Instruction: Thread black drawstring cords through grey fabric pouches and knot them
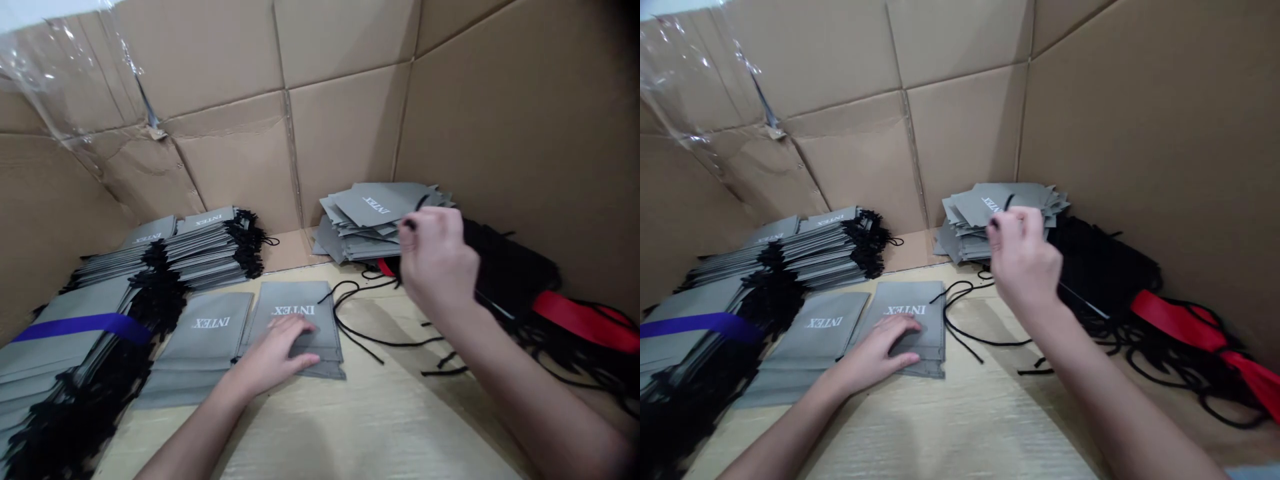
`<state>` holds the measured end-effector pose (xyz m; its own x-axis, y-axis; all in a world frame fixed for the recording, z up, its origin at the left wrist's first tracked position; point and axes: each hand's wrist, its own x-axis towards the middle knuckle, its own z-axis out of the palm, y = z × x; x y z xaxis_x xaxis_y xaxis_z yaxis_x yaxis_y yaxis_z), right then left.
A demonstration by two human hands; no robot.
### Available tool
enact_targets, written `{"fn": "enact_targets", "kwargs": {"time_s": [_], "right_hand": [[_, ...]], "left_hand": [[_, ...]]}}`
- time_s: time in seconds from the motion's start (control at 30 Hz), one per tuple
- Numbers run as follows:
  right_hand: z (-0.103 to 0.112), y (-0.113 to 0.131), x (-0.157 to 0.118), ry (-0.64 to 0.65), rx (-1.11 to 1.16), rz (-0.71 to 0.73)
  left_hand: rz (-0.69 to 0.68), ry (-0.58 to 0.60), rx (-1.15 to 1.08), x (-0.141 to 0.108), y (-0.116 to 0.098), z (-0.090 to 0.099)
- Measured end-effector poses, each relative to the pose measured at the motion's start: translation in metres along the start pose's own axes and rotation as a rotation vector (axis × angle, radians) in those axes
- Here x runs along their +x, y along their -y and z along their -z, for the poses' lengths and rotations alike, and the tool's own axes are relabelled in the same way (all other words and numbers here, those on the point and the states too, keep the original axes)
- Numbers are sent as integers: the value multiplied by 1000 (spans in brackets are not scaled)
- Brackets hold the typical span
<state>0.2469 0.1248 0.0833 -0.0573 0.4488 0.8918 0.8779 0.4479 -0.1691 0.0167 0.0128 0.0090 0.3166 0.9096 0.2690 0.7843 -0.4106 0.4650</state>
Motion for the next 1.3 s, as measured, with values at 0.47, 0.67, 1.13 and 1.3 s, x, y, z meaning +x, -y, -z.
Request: {"fn": "enact_targets", "kwargs": {"time_s": [0.47, 0.67, 1.13, 1.3], "right_hand": [[-44, 0, -77, 684, 161, 906], [-46, 5, -85, 758, 298, 884], [-24, 3, -74, 870, 476, 593], [-22, 8, -76, 852, 504, 550]], "left_hand": [[30, 94, 404, 5, -8, -1], [6, 213, 701, 18, -31, -10], [-172, -313, 226, 10, -1, -30], [-192, -444, 192, 10, -4, -28]]}}
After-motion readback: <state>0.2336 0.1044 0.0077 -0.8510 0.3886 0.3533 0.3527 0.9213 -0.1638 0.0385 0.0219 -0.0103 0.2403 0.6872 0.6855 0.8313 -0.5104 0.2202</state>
